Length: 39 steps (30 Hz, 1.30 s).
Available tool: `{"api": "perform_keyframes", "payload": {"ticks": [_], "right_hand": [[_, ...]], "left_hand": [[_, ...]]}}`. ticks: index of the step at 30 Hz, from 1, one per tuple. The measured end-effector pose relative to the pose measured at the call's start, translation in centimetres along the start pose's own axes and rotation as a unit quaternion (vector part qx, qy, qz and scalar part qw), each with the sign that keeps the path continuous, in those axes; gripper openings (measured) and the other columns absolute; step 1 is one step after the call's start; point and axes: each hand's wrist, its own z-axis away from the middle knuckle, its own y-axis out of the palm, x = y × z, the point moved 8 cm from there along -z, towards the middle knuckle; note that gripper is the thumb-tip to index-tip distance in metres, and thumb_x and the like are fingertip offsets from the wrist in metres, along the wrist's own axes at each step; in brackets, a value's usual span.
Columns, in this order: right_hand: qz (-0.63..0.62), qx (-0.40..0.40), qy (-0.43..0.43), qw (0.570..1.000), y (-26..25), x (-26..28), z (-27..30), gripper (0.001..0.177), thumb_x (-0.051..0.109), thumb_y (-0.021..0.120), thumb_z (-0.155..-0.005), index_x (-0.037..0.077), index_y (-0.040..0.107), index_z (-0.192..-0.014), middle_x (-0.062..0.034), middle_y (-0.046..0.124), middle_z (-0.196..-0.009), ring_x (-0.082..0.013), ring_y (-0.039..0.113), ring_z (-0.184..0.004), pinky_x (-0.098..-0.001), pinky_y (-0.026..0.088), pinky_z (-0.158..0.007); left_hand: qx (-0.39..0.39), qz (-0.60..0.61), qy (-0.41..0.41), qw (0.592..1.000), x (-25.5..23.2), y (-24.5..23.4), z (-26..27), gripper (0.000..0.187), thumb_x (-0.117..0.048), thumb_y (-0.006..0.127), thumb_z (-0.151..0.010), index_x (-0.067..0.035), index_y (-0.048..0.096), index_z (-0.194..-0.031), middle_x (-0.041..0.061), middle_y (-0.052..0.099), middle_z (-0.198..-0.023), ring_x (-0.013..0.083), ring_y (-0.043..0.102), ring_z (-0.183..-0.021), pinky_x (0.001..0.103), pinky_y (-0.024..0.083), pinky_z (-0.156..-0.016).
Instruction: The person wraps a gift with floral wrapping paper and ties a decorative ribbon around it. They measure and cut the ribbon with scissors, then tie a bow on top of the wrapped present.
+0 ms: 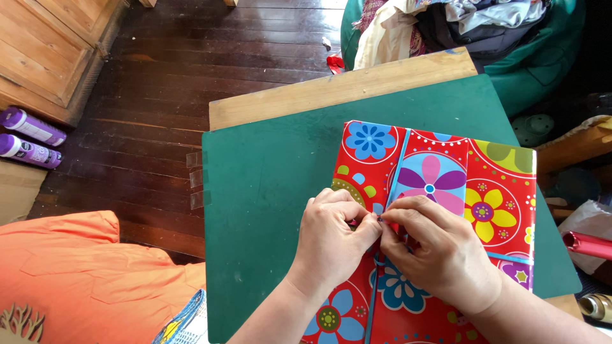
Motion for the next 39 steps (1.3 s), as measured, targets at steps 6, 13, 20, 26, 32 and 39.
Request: {"api": "perform_keyframes", "payload": {"ticks": [6,13,20,26,32,39], "right_hand": [[0.003,0.006,-0.009,1.000,0.0,0.1,-0.1,0.020,0.003,0.079,-0.077,0.000,0.071,-0.095,-0.0128,0.071,-0.095,-0.0244,0.072,-0.077,-0.0311,0.060,-0.063],[0.005,0.008,-0.016,1.000,0.2,0.2,-0.1,0.018,0.002,0.078,-0.077,0.001,0.070,-0.093,-0.0115,0.071,-0.094,-0.0247,0.072,-0.078,-0.0315,0.060,-0.064],[-0.072,0.003,0.113,0.991,0.3,-2.6,0.6,0.013,0.001,0.075,-0.076,0.000,0.072,-0.089,-0.0086,0.072,-0.094,-0.0172,0.074,-0.077,-0.0282,0.060,-0.065],[-0.203,0.044,0.251,0.946,0.9,-6.8,1.5,0.009,0.000,0.072,-0.081,-0.001,0.073,-0.089,-0.0065,0.074,-0.089,-0.0118,0.068,-0.080,-0.0257,0.057,-0.071],[-0.219,0.041,0.363,0.905,1.6,-8.4,2.6,0.005,0.004,0.070,-0.085,0.000,0.071,-0.089,-0.0058,0.075,-0.086,-0.0106,0.061,-0.068,-0.0285,0.052,-0.061],[-0.126,0.034,0.366,0.921,0.6,-7.3,2.2,0.007,0.006,0.066,-0.086,0.000,0.069,-0.083,-0.0082,0.073,-0.071,-0.0132,0.066,-0.062,-0.0302,0.055,-0.056]], "left_hand": [[0.007,-0.005,0.002,1.000,-0.1,0.2,0.0,0.018,-0.018,0.073,-0.083,-0.007,0.077,-0.070,0.001,0.069,-0.073,0.0160,0.063,-0.083,0.035,0.047,-0.085],[0.005,-0.012,0.008,1.000,-0.2,0.2,0.0,0.018,-0.018,0.073,-0.084,-0.007,0.076,-0.071,0.000,0.069,-0.074,0.0157,0.062,-0.082,0.035,0.047,-0.085],[-0.018,-0.024,-0.001,1.000,0.1,0.2,0.1,0.016,-0.017,0.074,-0.080,-0.008,0.075,-0.067,0.002,0.069,-0.074,0.0189,0.063,-0.083,0.036,0.047,-0.084],[-0.011,0.015,-0.033,0.999,0.5,-0.2,-0.2,0.014,-0.017,0.075,-0.079,-0.005,0.072,-0.071,0.005,0.072,-0.080,0.0215,0.067,-0.088,0.036,0.054,-0.081],[-0.008,0.058,-0.054,0.997,0.9,-0.2,-0.4,0.013,-0.012,0.072,-0.077,-0.003,0.067,-0.069,0.009,0.071,-0.082,0.0224,0.070,-0.084,0.037,0.057,-0.078],[-0.007,0.082,-0.073,0.994,1.4,-0.4,-0.2,0.013,-0.010,0.069,-0.078,-0.002,0.065,-0.069,0.008,0.069,-0.084,0.0201,0.068,-0.079,0.032,0.058,-0.071]]}}
